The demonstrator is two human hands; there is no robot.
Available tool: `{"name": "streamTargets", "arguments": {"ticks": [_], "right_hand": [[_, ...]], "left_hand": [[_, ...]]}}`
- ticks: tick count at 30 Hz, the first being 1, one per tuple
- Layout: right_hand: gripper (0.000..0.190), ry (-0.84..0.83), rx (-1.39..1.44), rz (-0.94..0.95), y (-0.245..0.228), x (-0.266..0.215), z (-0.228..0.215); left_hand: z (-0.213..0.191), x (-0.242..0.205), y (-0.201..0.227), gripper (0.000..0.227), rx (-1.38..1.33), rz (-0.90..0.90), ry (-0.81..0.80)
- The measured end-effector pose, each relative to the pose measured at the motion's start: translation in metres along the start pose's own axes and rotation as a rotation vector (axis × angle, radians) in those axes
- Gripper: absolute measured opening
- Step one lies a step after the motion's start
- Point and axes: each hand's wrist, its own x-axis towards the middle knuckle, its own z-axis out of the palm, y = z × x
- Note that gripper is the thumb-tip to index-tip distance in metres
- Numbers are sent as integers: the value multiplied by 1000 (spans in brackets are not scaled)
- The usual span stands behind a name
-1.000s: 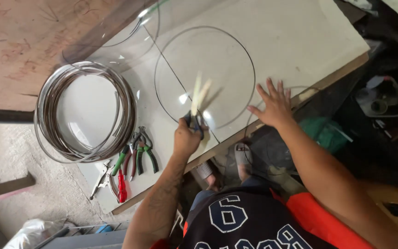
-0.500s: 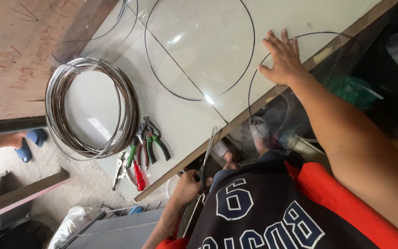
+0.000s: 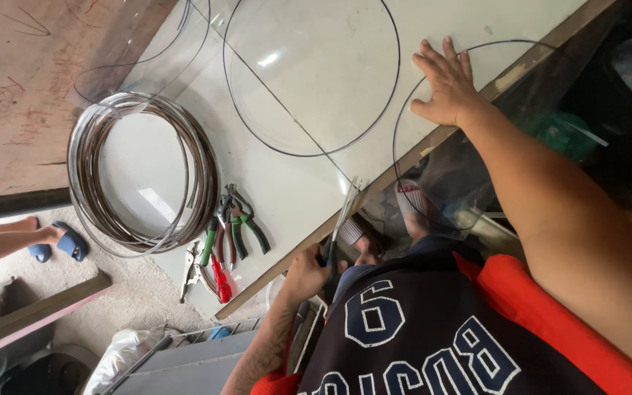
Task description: The person uses a pair of scissors to cut a circular shape out of a large sheet of clear plastic placed on a table. They hold the plastic steady with one hand while cutting along a pre-drawn line with the other, eventually removing the cut piece.
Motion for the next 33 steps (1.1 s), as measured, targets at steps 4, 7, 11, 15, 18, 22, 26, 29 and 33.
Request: {"name": "streamTargets", "arguments": {"ticks": [4, 7, 11, 15, 18, 22, 26, 29, 33], "right_hand": [[88, 13, -7, 0, 3, 3, 3], [88, 28, -18, -6, 4, 2, 5], [89, 12, -19, -7, 2, 2, 3], [91, 6, -37, -5, 1, 3, 4], [91, 66, -118, -58, 11, 9, 13], [105, 229, -134, -207, 38, 27, 35], [103, 95, -119, -83, 8, 21, 16], [99, 4, -73, 48, 3, 15, 10], [98, 9, -47, 40, 9, 12, 10]], "left_hand": [[12, 11, -15, 39, -89, -2, -24], [20, 24, -21, 33, -341, 65, -75], [21, 37, -24, 26, -461, 112, -140], [23, 44, -35, 29, -498, 85, -160], [15, 37, -33, 26, -451, 192, -166], [23, 51, -58, 26, -345, 173, -16], [3, 28, -38, 26, -379, 222, -114], [-2, 20, -28, 31, -419, 195, -156], [-7, 16, -18, 39, -317, 161, -145]]}}
